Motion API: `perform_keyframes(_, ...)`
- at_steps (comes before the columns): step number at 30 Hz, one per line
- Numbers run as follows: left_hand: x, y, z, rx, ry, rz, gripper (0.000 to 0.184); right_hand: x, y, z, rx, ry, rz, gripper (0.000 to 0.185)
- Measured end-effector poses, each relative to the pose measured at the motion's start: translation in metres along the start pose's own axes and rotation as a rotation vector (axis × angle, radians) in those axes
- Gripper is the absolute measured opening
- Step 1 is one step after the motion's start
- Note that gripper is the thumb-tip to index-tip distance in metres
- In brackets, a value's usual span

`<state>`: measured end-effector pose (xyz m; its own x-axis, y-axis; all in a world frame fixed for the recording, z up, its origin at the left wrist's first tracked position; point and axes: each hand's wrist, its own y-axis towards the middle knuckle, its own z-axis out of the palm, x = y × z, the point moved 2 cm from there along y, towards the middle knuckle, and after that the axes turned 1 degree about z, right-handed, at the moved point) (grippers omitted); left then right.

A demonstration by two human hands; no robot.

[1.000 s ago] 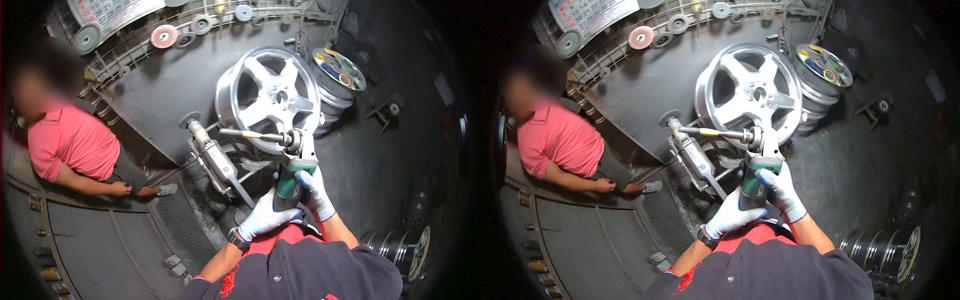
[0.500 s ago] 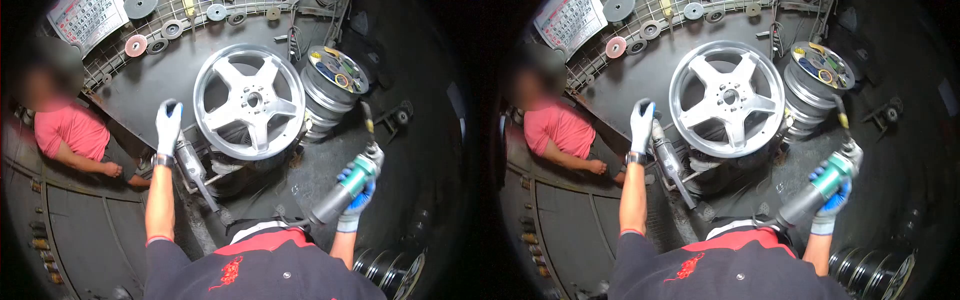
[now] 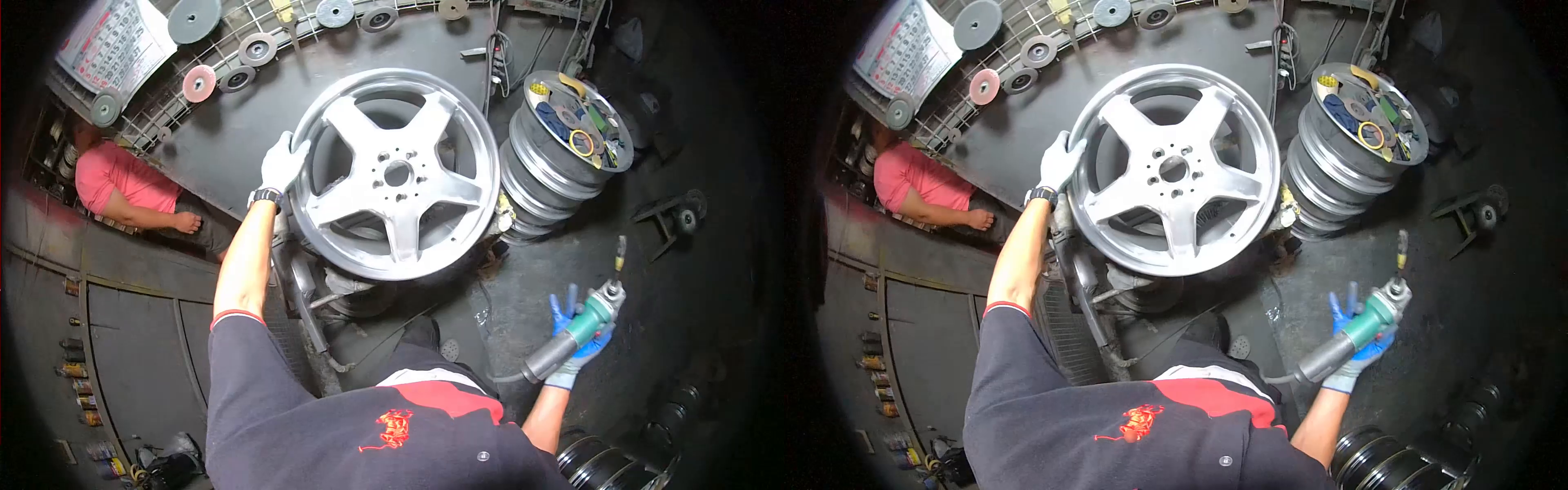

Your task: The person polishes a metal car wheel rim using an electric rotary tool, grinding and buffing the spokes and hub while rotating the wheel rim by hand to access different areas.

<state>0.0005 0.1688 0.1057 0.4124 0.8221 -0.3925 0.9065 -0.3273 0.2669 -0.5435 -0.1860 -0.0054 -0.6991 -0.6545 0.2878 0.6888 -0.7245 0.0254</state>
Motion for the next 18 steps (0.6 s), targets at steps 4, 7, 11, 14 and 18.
perform_keyframes(4, -0.002, 0.014, 0.005, -0.017, -0.064, 0.020, 0.045, -0.055, 0.069, -0.044, -0.007, 0.015, 0.126, 0.063)
perform_keyframes(7, 0.003, 0.016, 0.018, -0.095, -0.215, -0.046, 0.044, -0.102, 0.123, -0.052, -0.004, 0.050, 0.193, 0.055)
perform_keyframes(11, 0.005, 0.013, 0.022, -0.114, -0.273, -0.125, 0.042, -0.158, 0.178, -0.054, -0.148, -0.014, 0.199, 0.059)
perform_keyframes(14, 0.001, 0.013, 0.022, -0.125, -0.318, -0.159, 0.040, -0.180, 0.198, -0.057, -0.185, -0.029, 0.235, 0.056)
perform_keyframes(18, 0.003, 0.012, 0.025, -0.123, -0.305, -0.193, 0.039, -0.189, 0.208, -0.057, -0.240, -0.086, 0.252, 0.057)
